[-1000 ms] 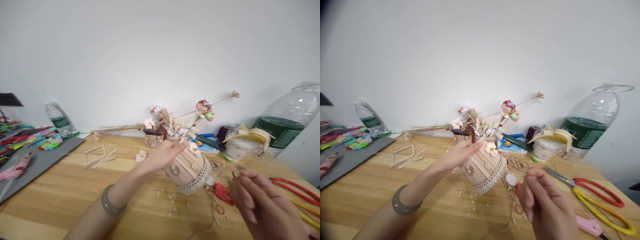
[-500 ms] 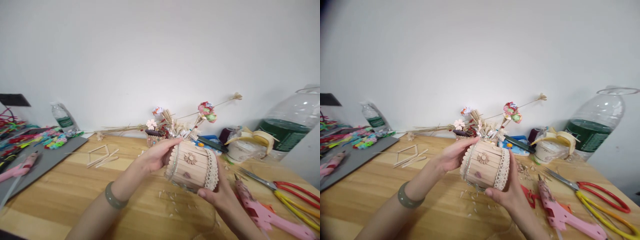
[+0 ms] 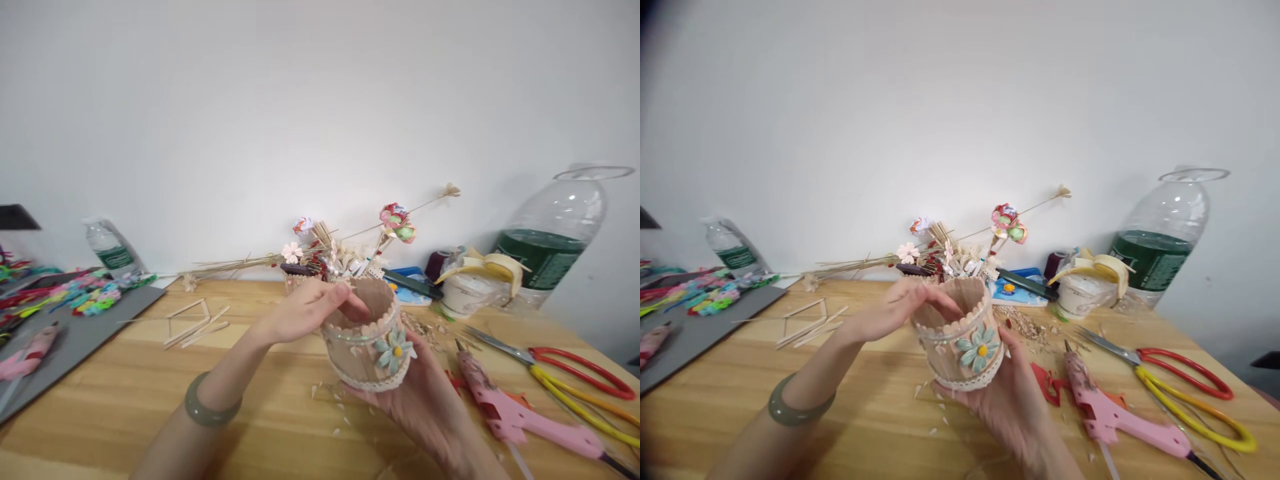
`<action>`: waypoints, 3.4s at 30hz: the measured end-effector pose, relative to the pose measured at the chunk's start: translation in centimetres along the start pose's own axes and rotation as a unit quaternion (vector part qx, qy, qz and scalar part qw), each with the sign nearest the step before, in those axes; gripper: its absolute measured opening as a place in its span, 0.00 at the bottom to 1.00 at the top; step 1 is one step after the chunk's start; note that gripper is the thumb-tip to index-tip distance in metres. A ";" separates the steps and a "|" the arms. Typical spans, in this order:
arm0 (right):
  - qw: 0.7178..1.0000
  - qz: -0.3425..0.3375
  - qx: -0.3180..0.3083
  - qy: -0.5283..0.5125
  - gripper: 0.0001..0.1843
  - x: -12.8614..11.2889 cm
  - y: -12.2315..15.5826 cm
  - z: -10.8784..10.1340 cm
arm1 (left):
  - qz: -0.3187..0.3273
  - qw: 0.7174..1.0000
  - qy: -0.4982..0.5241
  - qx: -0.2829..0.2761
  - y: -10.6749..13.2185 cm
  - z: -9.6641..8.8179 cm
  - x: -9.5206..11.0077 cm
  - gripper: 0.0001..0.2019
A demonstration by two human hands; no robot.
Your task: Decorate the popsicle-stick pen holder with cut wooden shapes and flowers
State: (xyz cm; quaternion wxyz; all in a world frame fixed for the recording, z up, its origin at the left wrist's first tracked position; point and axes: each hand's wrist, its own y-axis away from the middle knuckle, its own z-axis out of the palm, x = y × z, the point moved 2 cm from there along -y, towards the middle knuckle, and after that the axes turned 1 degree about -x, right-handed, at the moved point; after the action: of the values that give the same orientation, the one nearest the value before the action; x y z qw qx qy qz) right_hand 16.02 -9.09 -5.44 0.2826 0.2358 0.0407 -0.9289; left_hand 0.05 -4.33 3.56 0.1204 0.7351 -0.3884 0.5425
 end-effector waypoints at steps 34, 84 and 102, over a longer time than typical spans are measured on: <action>0.445 -0.443 0.146 0.765 0.10 -6.0 3.1 4.0 | -0.032 0.993 0.098 0.052 -0.9 -2.6 -3.6 0.12; 0.470 -0.096 0.034 0.876 0.08 -4.4 0.6 -0.5 | 0.059 0.877 0.222 0.422 -0.7 -5.4 -3.4 0.11; 0.822 -0.219 0.165 0.499 0.61 -4.2 -4.2 -0.5 | -0.031 0.971 0.135 0.195 -1.3 -2.1 -3.3 0.12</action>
State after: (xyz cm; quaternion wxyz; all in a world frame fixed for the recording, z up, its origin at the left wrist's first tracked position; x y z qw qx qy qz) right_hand 17.02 -3.28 -4.18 -0.0300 0.6951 0.0729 -0.7145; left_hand -0.86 -0.78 1.73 0.0428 0.6762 -0.2323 0.6978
